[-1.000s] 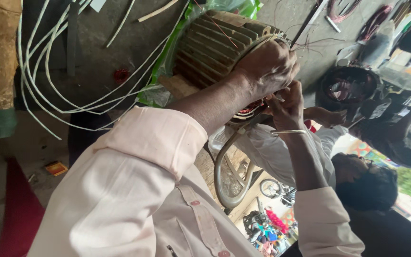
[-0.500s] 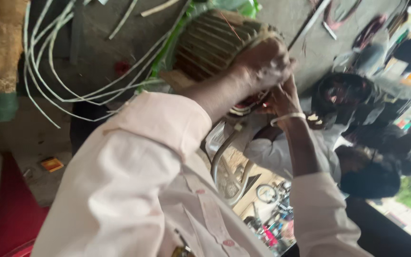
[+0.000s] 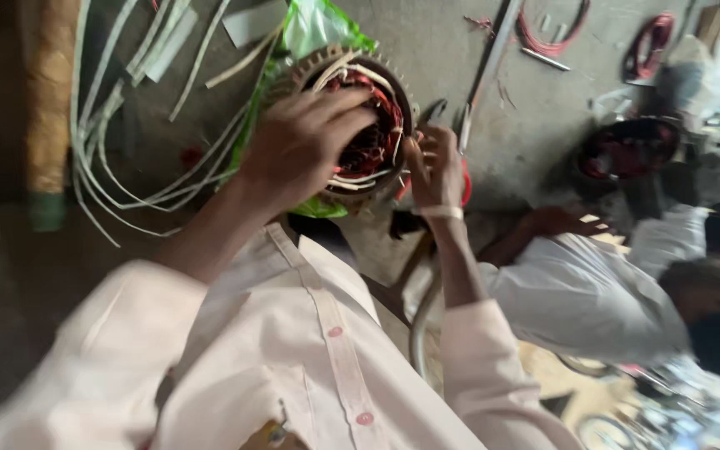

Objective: The person cuts pieces of gray insulation sheet with scissors and inserts them into the slots of an electric motor stator, pressing each piece down by hand. They trim excess material, reposition the stator, and use pliers on the winding near the end.

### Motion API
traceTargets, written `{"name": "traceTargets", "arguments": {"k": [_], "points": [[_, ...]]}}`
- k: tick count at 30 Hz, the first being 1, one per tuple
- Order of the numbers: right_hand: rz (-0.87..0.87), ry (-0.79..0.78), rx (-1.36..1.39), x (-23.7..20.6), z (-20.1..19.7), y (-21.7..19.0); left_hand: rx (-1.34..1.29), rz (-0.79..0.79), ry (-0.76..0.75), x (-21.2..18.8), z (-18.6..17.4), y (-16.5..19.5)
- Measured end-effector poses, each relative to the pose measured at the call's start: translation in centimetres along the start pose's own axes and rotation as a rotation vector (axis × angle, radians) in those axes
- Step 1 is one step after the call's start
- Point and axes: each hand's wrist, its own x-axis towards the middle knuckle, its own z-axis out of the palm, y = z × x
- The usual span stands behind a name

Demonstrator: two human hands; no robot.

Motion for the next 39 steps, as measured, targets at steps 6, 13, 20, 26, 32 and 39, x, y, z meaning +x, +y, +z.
{"name": "traceTargets", "arguments": {"k": [6,13,20,26,32,39], "points": [[-0.49,0.032,-0.329,-1.4,0.1,-3.4,0.108,-0.625,0.065,-10.3,-8.3,6.1],[-0.377,-0.35,-0.02,2.6,2.8,-4.8,-0.015,-0.941,0.235,-13.0,-4.0,12.3],[0.19,-0.347,1.525,5.0,-1.1,2.8,0.304,-0.488,0.2,-6.7,0.5,11.3],[-0.092,-0.231,1.674,9.2,-8.3,8.3,0.369,-0.586,-0.114,-1.4,5.7,4.7],[0.312,0.348,1.327,10.8,-12.4,16.3,0.121,-0.537,0.219,-3.1,4.5,3.9],[0.236,0.635,0.973,-4.6,-7.6,15.5,-0.535,-0.822,0.307,-12.2,-0.1,7.7]]}}
